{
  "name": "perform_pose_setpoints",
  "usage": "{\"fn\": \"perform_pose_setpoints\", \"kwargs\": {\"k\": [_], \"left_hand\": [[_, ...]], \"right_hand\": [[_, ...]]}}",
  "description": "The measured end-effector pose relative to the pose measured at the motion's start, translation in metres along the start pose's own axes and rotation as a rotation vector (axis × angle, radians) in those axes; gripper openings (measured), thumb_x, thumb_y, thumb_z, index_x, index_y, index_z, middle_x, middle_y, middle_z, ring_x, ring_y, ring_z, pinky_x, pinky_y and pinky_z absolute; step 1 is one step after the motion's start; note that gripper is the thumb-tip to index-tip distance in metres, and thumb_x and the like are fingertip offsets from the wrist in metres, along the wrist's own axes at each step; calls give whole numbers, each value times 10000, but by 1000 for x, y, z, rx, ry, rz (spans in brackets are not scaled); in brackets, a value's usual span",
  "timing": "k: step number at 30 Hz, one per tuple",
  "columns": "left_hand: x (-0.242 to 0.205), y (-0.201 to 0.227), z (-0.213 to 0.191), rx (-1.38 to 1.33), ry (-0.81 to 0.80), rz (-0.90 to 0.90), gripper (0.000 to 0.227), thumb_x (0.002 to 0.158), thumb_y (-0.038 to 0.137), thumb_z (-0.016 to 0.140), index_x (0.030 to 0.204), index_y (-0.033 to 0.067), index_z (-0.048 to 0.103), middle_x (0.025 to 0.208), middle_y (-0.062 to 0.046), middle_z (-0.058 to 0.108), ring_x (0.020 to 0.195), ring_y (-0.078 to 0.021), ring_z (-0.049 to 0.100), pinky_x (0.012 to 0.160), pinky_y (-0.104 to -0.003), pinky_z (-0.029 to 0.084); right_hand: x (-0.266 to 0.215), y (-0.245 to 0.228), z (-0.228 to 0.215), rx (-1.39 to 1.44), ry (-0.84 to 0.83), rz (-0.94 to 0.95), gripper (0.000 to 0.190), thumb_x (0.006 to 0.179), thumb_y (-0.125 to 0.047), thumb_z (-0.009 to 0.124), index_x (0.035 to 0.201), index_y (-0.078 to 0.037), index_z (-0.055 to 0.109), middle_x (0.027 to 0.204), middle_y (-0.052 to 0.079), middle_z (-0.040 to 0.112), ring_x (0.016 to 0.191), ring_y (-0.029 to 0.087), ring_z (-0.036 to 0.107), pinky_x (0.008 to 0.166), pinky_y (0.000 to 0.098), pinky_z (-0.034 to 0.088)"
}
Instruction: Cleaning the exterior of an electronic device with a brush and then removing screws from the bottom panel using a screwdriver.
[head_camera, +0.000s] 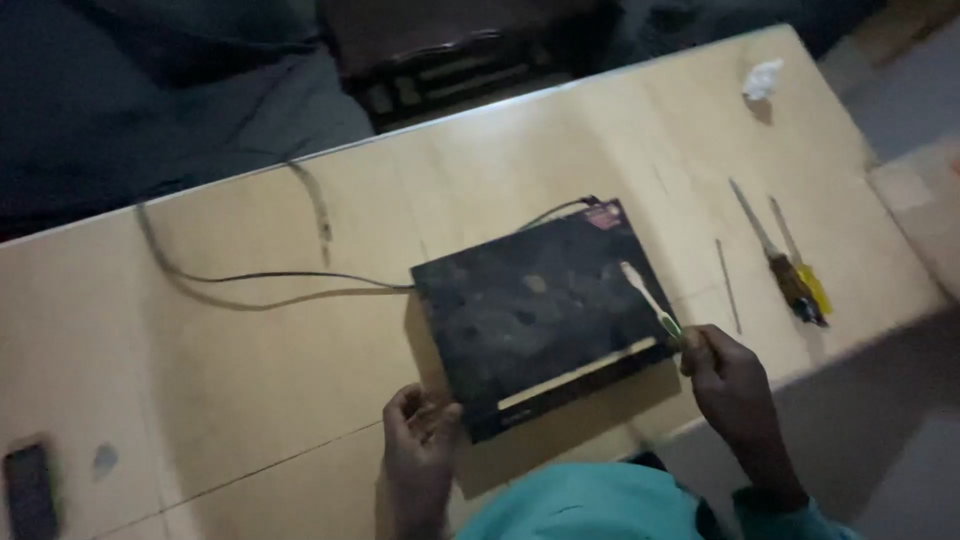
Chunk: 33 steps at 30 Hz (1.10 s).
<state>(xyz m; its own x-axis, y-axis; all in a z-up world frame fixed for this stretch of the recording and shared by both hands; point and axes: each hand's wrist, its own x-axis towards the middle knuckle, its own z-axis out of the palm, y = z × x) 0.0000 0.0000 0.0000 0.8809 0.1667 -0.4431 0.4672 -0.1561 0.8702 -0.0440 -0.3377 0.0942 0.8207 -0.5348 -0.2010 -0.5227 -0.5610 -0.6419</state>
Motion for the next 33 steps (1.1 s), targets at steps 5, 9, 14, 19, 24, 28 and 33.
{"fn": "perform_pose_setpoints", "kwargs": {"k": [5, 9, 14, 19, 24, 28, 33], "left_hand": [[-1, 22, 4, 101, -192, -113, 654, 846, 332, 695, 1450, 122, 557, 1430, -77, 660, 1297, -232, 640, 1049, -379, 533], [-5, 29, 4, 69, -156, -149, 540, 839, 224, 718, 1358, 82, 668, 1336, -115, 731, 1223, -262, 698, 1010, -395, 586], [-1, 26, 9, 46, -148, -174, 643, 821, 294, 719, 1420, 79, 626, 1376, -111, 711, 1257, -252, 683, 1023, -394, 566], [-3, 25, 5, 129, -157, -147, 562, 822, 264, 711, 1366, 125, 683, 1300, -86, 764, 1204, -236, 717, 1021, -384, 568], [7, -20, 7, 30, -119, 46, 490, 822, 234, 756, 1276, 59, 706, 1207, -94, 787, 1097, -185, 737, 954, -317, 578], [3, 9, 8, 77, -149, -74, 549, 831, 312, 735, 1344, 137, 647, 1302, -81, 768, 1218, -199, 719, 1031, -356, 541], [-11, 8, 13, 34, -208, -128, 743, 740, 196, 828, 1440, 156, 580, 1395, -100, 683, 1256, -256, 694, 983, -402, 602]], "right_hand": [[12, 67, 70, -120, 179, -207, 283, 1062, -146, 516, 1321, -117, 626, 701, 60, 614, 499, 139, 486, 443, 303, 415], [-48, -50, 97, 93, -285, -390, 512, 901, 28, 540, 1356, -162, 680, 1316, 120, 735, 1178, 326, 706, 864, 450, 598], [26, -13, 52, 4, 155, -388, 357, 938, -61, 560, 1224, -140, 759, 1182, 80, 779, 1072, 249, 751, 899, 359, 576], [-12, 31, 114, -3, -280, -307, 303, 1015, -262, 534, 1262, -174, 686, 1019, 67, 777, 878, 176, 781, 741, 325, 647], [107, 82, 31, -542, 432, -539, 339, 1070, -62, 508, 1284, -211, 725, 1040, 64, 770, 688, 348, 634, 613, 504, 447], [70, 4, 36, -308, 238, -359, 341, 1090, -229, 448, 1309, -206, 708, 976, 99, 743, 794, 296, 672, 697, 478, 471], [-31, -48, 93, 55, -354, -554, 376, 965, -119, 631, 1335, -145, 692, 1306, 132, 737, 1141, 323, 741, 841, 452, 617]]}}
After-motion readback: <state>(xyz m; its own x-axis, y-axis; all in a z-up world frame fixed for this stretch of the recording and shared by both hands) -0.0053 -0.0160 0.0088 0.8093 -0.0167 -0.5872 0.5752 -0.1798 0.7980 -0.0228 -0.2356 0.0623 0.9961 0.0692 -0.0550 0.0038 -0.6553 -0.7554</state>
